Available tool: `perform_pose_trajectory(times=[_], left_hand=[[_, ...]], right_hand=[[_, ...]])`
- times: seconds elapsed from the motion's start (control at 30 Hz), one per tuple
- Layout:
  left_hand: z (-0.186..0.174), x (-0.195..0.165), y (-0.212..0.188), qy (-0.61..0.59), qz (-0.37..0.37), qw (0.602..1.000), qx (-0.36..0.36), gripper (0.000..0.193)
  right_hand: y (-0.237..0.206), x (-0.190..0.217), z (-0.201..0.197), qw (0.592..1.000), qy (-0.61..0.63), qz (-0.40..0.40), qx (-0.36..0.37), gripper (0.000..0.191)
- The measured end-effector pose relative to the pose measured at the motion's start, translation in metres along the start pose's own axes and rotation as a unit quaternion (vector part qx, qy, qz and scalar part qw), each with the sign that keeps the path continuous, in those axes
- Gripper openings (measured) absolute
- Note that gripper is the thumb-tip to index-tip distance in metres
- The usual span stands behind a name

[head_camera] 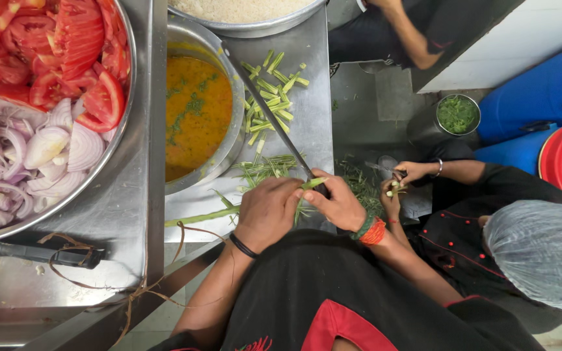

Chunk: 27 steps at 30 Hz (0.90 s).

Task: The person uses a knife to slice long green vegetables into small pieces on a stainless steel countertop. Sliced tomatoes, onions, and a bowl of yellow sauce are visible nearby. Another person works in the background.

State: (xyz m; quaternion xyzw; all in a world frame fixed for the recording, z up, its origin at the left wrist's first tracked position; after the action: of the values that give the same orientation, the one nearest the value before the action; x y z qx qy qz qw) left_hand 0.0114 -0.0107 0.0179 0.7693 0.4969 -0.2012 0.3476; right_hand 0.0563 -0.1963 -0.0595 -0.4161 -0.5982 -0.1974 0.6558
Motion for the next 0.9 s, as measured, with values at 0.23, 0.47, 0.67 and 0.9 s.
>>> perform_pose_trajectory(times=[0.23, 0.47, 0.67, 0.9], left_hand=[[-0.007, -0.003, 0.004, 0.035, 0.058, 0.996, -0.058, 0.015], [-0.010, -0.003, 0.003, 0.043, 0.050, 0.997, -0.050, 0.022], [-0.002, 0.001, 0.004, 0.043, 0.022, 0.996, -0.070, 0.018], [0.022, 0.018, 0.004, 0.016, -0.078, 0.993, -0.088, 0.016]], right_hand=[[0.004, 0.000, 0.004, 0.989, 0.146, 0.022, -0.029, 0.032], [-0.005, 0.027, -0.015, 0.985, 0.151, 0.014, -0.080, 0.026], [-0.004, 0.039, -0.006, 0.978, 0.004, -0.029, -0.206, 0.016], [-0.005, 0.038, 0.018, 0.912, -0.114, -0.198, -0.342, 0.019]])
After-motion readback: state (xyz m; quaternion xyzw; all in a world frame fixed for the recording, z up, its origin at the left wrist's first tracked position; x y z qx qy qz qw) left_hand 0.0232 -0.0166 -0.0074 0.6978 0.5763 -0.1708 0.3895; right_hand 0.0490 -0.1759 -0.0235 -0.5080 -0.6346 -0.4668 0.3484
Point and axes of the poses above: each hand's wrist, its own y-axis towards the middle knuckle, its own z-axis out of the palm, x = y × z, the point moved 2 cm from there along y, towards the middle knuckle, and after that the axes turned 13 degrees about z, right-handed, at the moved point
